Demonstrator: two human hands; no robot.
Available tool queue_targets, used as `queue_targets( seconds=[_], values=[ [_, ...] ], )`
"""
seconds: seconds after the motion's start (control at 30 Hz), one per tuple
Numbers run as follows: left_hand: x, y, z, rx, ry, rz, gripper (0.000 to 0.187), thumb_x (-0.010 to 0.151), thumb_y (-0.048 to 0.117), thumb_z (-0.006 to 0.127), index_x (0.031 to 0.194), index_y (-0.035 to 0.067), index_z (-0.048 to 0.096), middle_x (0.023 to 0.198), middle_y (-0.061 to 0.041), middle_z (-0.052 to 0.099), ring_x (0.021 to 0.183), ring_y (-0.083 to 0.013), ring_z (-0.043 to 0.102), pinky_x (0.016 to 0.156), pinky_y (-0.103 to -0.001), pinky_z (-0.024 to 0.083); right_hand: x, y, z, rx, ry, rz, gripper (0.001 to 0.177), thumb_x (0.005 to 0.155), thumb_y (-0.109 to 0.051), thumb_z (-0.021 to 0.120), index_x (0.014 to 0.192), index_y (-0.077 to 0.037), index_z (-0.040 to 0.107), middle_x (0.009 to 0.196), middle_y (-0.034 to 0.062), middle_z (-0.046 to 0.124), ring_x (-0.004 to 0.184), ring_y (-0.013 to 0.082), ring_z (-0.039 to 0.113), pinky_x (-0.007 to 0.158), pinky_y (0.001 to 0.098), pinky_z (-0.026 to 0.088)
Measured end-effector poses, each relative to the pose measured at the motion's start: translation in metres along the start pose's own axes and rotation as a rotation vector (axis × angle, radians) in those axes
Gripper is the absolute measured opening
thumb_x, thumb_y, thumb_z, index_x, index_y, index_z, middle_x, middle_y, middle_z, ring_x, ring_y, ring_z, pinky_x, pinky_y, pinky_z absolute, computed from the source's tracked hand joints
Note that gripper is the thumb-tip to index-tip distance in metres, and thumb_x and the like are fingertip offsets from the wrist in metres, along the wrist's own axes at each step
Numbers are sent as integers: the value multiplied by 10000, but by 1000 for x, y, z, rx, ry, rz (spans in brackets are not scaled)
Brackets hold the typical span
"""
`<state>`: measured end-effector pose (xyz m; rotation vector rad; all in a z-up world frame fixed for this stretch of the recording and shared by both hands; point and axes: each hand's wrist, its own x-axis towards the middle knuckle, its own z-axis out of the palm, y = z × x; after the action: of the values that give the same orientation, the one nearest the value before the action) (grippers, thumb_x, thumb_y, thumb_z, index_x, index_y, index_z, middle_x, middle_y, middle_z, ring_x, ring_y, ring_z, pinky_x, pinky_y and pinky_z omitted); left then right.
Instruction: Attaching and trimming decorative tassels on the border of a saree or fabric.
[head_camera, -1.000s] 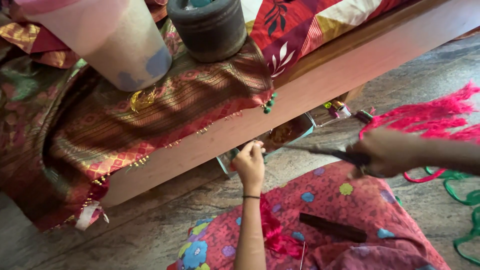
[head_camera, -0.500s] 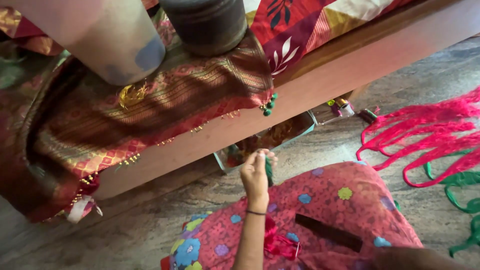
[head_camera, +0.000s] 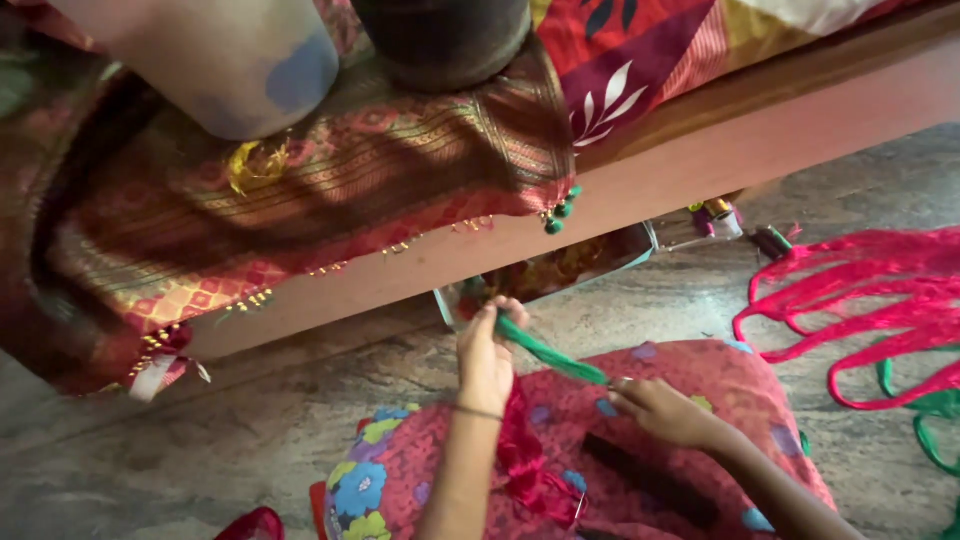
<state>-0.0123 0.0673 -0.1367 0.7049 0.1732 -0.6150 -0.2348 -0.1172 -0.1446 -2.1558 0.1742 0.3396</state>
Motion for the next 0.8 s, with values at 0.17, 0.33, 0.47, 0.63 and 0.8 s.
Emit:
queue_targets(
  seconds=[0.17, 0.33, 0.47, 0.63, 0.8],
  values=[
    [159, -50, -174, 43, 35, -16, 213, 1027, 38, 565, 1236, 3, 566, 1027, -169, 665, 945, -267, 679, 884, -405, 601, -51, 63, 9, -177, 63, 261, 277, 883, -231, 599, 1128, -136, 684, 897, 189, 737, 865, 384, 724, 752, 523, 535],
    [177, -47, -178, 943, 144, 320, 344, 1014, 76, 652, 1354, 32, 643, 1046, -184, 659, 954, -299, 630, 844, -407, 541, -88, 90, 25, -356, 34, 281, 241, 803, -174, 633, 1026, -184, 725, 876, 142, 771, 859, 372, 734, 727, 505, 565],
    [118, -2, -93, 1704, 252, 507, 265, 932, 230, 674, 1087, 41, 775, 950, -212, 737, 906, -366, 702, 812, -447, 548, -79, 19, 14, -40, 214, 260, 284, 840, -149, 601, 1123, -128, 622, 779, 181, 736, 727, 399, 725, 632, 533, 528],
    [26, 17, -8, 1762, 20, 703, 160, 879, 137, 668, 905, 66, 809, 863, -182, 742, 841, -387, 694, 772, -479, 537, -56, -34, -9, -78, 390, 177, 103, 906, -194, 587, 927, -95, 603, 656, 218, 659, 665, 415, 682, 595, 531, 501],
    [-88, 4, 59, 1378, -509, 585, 189, 967, 124, 608, 1051, 42, 756, 1047, -140, 770, 975, -288, 741, 834, -377, 582, -46, -87, -27, -278, 343, 268, 121, 988, -229, 582, 1007, -111, 595, 747, 210, 684, 739, 417, 670, 653, 560, 459]
  ],
)
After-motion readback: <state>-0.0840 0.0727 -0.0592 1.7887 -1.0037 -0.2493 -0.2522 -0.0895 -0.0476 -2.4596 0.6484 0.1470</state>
